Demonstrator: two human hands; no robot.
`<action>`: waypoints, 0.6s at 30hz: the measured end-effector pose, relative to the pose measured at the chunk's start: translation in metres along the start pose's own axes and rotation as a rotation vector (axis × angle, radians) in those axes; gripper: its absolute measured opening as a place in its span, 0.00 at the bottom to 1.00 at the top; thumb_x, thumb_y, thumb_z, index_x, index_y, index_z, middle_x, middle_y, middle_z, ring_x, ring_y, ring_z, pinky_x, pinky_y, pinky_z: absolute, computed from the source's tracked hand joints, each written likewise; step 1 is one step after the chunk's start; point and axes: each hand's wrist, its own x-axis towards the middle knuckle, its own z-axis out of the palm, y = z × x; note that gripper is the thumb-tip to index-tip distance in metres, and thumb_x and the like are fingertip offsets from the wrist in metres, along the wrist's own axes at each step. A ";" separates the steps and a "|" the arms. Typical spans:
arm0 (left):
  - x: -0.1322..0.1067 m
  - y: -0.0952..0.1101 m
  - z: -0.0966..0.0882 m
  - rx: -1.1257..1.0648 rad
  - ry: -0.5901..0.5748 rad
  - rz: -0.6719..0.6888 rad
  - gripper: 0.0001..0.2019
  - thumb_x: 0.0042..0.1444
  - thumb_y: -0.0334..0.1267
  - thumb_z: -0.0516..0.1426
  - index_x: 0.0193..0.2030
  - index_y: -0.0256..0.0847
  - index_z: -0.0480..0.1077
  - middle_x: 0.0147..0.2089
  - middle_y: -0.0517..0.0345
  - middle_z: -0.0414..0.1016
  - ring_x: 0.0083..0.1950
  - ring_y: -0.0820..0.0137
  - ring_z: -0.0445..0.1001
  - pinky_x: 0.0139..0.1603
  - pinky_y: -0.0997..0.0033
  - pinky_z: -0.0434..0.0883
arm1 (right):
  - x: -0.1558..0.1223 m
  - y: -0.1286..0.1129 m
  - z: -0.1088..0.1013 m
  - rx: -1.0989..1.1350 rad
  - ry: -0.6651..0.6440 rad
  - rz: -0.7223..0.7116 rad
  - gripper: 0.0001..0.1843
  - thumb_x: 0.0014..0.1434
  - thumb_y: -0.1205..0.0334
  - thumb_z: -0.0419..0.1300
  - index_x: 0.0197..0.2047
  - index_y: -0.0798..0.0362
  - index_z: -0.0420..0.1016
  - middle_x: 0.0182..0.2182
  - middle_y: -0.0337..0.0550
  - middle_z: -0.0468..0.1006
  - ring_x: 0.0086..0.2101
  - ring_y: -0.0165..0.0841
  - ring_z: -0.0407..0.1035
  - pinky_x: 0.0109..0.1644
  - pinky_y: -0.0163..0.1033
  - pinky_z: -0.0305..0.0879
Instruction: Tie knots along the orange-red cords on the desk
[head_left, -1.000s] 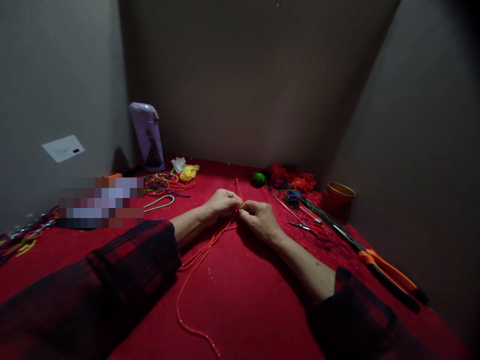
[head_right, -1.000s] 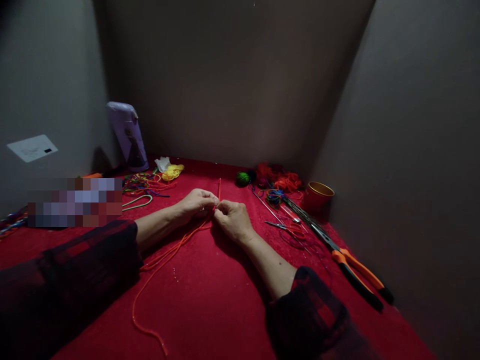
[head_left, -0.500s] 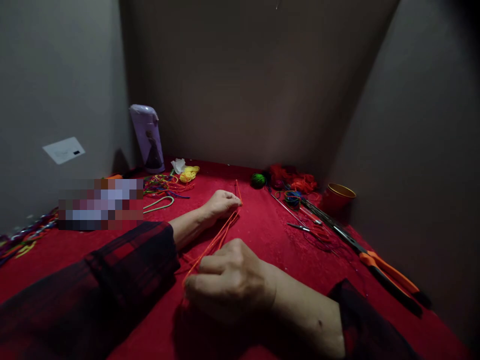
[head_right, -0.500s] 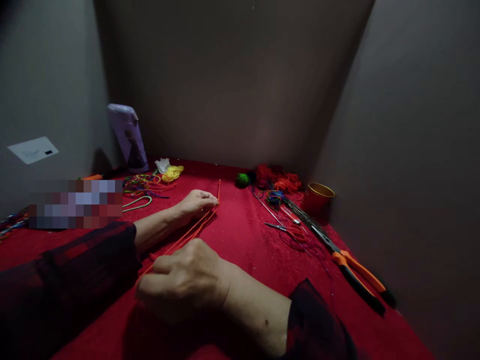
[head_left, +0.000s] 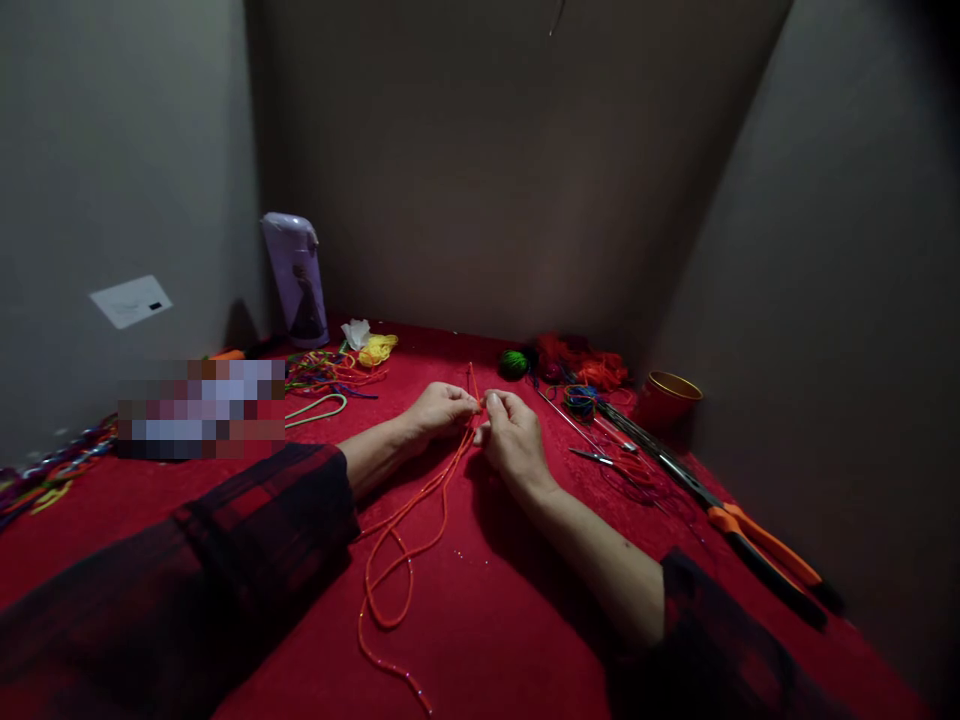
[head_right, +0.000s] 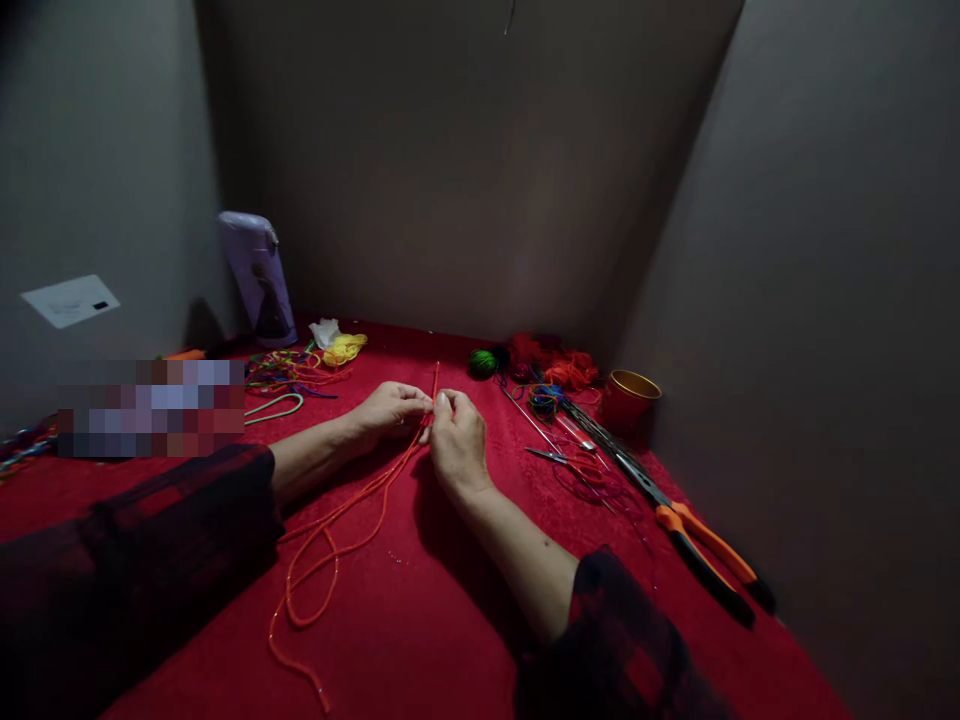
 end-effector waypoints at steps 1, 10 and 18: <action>0.000 0.001 0.001 0.004 0.001 0.002 0.04 0.48 0.32 0.56 0.25 0.36 0.64 0.11 0.68 0.57 0.11 0.83 0.49 0.15 0.78 0.42 | 0.002 0.001 0.000 0.045 -0.008 0.057 0.19 0.63 0.52 0.45 0.45 0.59 0.66 0.30 0.47 0.72 0.20 0.26 0.63 0.22 0.29 0.57; -0.001 -0.002 0.003 0.072 -0.021 0.042 0.04 0.46 0.28 0.55 0.22 0.34 0.65 0.13 0.63 0.63 0.13 0.83 0.54 0.16 0.79 0.47 | 0.009 -0.002 -0.002 0.306 -0.266 0.326 0.13 0.56 0.57 0.50 0.37 0.59 0.64 0.19 0.39 0.68 0.12 0.24 0.54 0.13 0.28 0.47; 0.001 -0.002 0.005 0.188 0.065 0.061 0.05 0.46 0.30 0.55 0.22 0.36 0.63 0.13 0.67 0.58 0.13 0.82 0.52 0.17 0.77 0.49 | 0.019 0.014 -0.009 -0.014 -0.101 0.156 0.12 0.52 0.59 0.53 0.28 0.60 0.71 0.15 0.36 0.61 0.15 0.21 0.51 0.20 0.26 0.46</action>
